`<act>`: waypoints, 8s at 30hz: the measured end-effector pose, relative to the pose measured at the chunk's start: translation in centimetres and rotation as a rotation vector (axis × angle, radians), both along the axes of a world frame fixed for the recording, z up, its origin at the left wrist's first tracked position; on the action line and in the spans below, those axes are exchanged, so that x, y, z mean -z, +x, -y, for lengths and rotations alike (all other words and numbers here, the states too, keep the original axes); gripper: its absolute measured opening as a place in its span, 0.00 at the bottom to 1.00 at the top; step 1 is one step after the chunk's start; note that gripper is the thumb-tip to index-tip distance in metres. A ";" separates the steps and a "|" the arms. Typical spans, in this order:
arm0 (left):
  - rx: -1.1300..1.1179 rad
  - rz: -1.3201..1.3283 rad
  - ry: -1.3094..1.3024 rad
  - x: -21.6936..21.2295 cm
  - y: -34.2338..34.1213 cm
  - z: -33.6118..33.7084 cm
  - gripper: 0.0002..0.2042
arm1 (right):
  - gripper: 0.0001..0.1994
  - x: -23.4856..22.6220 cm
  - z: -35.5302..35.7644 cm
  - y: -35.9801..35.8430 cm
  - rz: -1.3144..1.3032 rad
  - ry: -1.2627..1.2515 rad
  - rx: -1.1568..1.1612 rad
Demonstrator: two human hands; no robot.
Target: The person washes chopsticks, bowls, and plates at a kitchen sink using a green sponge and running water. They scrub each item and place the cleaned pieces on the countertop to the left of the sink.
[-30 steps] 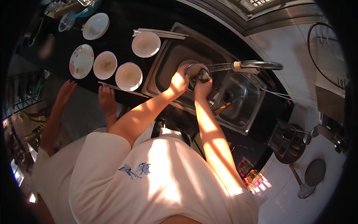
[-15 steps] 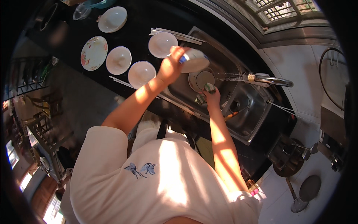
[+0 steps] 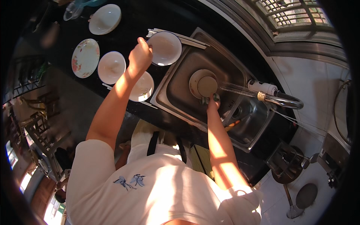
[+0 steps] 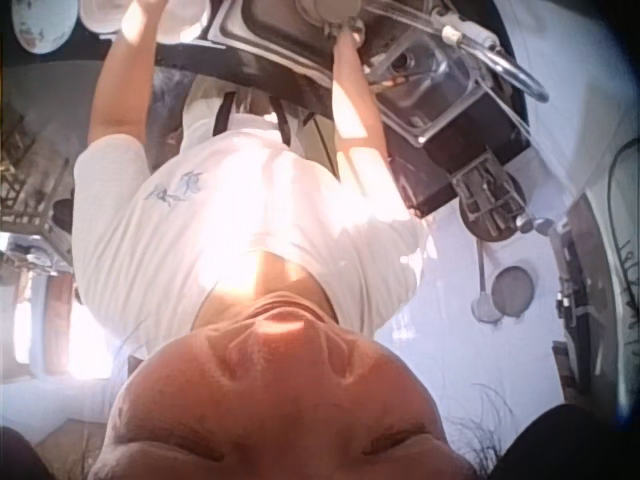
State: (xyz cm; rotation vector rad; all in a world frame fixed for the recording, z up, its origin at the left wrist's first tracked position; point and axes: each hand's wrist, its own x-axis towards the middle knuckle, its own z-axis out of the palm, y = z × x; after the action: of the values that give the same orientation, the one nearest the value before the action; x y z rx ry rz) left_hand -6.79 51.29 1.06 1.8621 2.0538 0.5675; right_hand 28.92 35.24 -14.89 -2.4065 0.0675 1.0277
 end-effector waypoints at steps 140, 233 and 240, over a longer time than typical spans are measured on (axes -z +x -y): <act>0.421 0.916 -0.625 -2.8 18.3 10.1 0.18 | 0.18 -17.0 -1.4 -2.4 0.763 0.742 -0.913; -0.052 0.189 0.091 -0.9 0.2 -0.6 0.08 | 0.13 -19.3 -2.0 -12.2 -0.437 0.471 -0.380; -0.026 0.078 0.124 -0.6 0.0 -1.0 0.12 | 0.06 -15.5 -3.7 -15.2 -0.260 0.439 -0.994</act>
State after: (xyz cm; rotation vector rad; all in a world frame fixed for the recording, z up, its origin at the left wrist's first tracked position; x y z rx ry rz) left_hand -6.78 52.32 1.67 1.8515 2.0376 0.7773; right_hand 13.72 38.99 0.64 -1.8341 -1.2279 1.5416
